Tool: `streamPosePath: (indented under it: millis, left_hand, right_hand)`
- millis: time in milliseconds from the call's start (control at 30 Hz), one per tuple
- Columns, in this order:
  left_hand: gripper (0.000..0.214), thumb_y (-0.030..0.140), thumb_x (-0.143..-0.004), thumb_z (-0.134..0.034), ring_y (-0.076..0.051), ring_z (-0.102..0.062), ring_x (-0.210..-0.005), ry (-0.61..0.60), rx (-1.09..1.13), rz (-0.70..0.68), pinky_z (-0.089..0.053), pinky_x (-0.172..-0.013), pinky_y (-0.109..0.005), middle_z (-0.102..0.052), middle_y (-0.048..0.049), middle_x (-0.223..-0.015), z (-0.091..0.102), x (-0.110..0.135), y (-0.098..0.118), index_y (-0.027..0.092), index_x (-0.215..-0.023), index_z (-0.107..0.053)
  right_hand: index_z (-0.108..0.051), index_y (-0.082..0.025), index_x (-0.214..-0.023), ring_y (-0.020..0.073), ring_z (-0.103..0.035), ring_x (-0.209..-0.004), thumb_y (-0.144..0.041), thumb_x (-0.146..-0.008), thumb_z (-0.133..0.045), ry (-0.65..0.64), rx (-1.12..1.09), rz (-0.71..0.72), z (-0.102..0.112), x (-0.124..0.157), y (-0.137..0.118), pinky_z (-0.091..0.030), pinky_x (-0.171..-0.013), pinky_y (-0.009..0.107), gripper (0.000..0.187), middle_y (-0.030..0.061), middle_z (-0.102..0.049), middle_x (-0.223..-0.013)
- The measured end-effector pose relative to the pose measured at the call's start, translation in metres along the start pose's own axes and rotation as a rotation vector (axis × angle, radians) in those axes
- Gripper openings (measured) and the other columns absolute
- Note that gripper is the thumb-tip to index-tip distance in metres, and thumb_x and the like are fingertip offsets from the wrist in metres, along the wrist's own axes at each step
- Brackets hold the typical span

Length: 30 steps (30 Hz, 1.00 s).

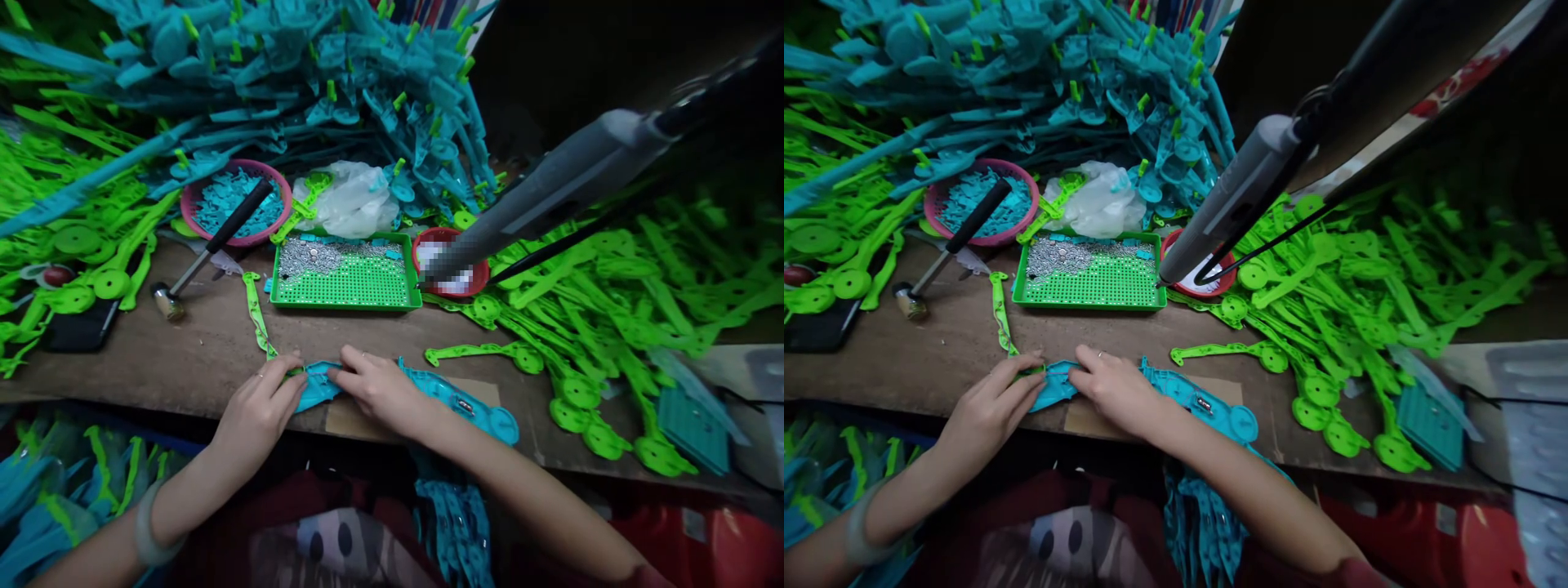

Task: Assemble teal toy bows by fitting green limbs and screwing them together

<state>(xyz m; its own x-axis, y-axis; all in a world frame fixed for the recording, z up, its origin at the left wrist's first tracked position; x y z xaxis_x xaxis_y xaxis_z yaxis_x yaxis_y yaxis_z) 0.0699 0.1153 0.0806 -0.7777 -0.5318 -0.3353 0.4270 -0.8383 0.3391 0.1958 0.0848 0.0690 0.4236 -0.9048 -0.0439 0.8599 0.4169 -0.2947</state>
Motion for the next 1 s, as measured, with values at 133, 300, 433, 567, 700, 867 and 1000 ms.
streamPosePath:
  millis: [133, 300, 433, 567, 700, 867, 1000]
  left_hand:
    - [0.014, 0.015, -0.096, -0.051, -0.024, -0.060, -0.115, -0.015, 0.081, 0.025, -0.054, -0.098, -0.042, -0.059, -0.0129, -0.120, -0.002, 0.001, -0.005, 0.013, -0.107, -0.059]
    - [0.014, 0.016, -0.097, -0.048, -0.023, -0.062, -0.109, -0.034, 0.078, 0.025, -0.057, -0.092, -0.039, -0.059, -0.0135, -0.118, -0.001, -0.001, -0.006, 0.012, -0.100, -0.061]
    - [0.016, 0.013, -0.096, -0.048, -0.025, -0.061, -0.103, -0.032, -0.010, -0.009, -0.056, -0.086, -0.040, -0.060, -0.0140, -0.112, 0.003, -0.005, -0.001, 0.010, -0.102, -0.062]
    - [0.021, 0.010, -0.095, -0.045, -0.026, -0.058, -0.099, -0.108, -0.123, -0.125, -0.053, -0.083, -0.040, -0.063, -0.0121, -0.103, 0.002, -0.012, 0.010, 0.011, -0.102, -0.065]
    - [0.026, 0.006, -0.094, -0.041, -0.024, -0.056, -0.091, -0.209, -0.187, -0.219, -0.049, -0.082, -0.037, -0.063, -0.0104, -0.096, -0.002, -0.018, 0.018, 0.011, -0.100, -0.065]
    - [0.038, -0.001, -0.088, -0.039, -0.024, -0.055, -0.087, -0.267, -0.250, -0.301, -0.044, -0.082, -0.038, -0.062, -0.0076, -0.094, -0.008, -0.021, 0.025, 0.013, -0.115, -0.063]
    - [0.045, -0.003, -0.082, -0.043, -0.025, -0.054, -0.088, -0.331, -0.328, -0.377, -0.043, -0.083, -0.039, -0.061, -0.0072, -0.094, -0.014, -0.022, 0.030, 0.013, -0.120, -0.062]
  right_hand:
    - [-0.061, -0.017, -0.104, 0.0143, -0.039, -0.070, -0.014, -0.096, -0.045, 0.000, 0.027, 0.059, 0.002, 0.004, -0.003, -0.021, -0.057, 0.028, 0.018, 0.0040, -0.049, -0.087]
    - [-0.059, -0.018, -0.108, 0.0149, -0.042, -0.073, -0.021, -0.099, -0.047, -0.040, 0.097, 0.055, 0.000, 0.003, -0.003, -0.021, -0.055, 0.028, 0.015, 0.0042, -0.051, -0.088]
    - [-0.057, -0.012, -0.115, 0.0193, -0.049, -0.085, -0.021, -0.100, -0.043, -0.095, 0.201, 0.107, -0.003, -0.002, -0.007, -0.024, -0.049, 0.028, 0.022, 0.0087, -0.054, -0.093]
    - [-0.054, -0.008, -0.123, 0.0216, -0.050, -0.092, -0.021, -0.102, -0.036, -0.117, 0.241, 0.205, 0.003, 0.003, -0.006, -0.034, -0.049, 0.029, 0.030, 0.0108, -0.057, -0.097]
    - [-0.061, -0.010, -0.112, 0.0193, -0.048, -0.085, -0.019, -0.102, -0.034, -0.018, 0.192, 0.219, 0.021, 0.020, 0.003, -0.038, -0.058, 0.030, 0.030, 0.0073, -0.057, -0.087]
    - [-0.063, -0.011, -0.102, 0.0165, -0.045, -0.076, -0.017, -0.102, -0.036, 0.126, 0.169, 0.223, 0.027, 0.043, 0.006, -0.033, -0.058, 0.030, 0.027, 0.0046, -0.054, -0.076]
    - [-0.063, -0.013, -0.091, 0.0171, -0.046, -0.078, -0.015, -0.100, -0.043, 0.141, 0.209, 0.229, 0.019, 0.050, 0.005, -0.035, -0.061, 0.030, 0.021, 0.0045, -0.055, -0.076]
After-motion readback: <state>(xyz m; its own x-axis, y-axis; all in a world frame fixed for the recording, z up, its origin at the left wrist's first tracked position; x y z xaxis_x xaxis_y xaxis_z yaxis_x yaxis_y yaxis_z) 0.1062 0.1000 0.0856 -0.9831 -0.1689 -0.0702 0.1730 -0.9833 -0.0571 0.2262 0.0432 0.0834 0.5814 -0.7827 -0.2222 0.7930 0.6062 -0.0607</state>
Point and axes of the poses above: each hand's wrist, its own x-axis away from the middle knuckle, its own z-axis out of the back of the hand, y = z × x, the point moved 8 cm from there along -x, towards the middle knuckle
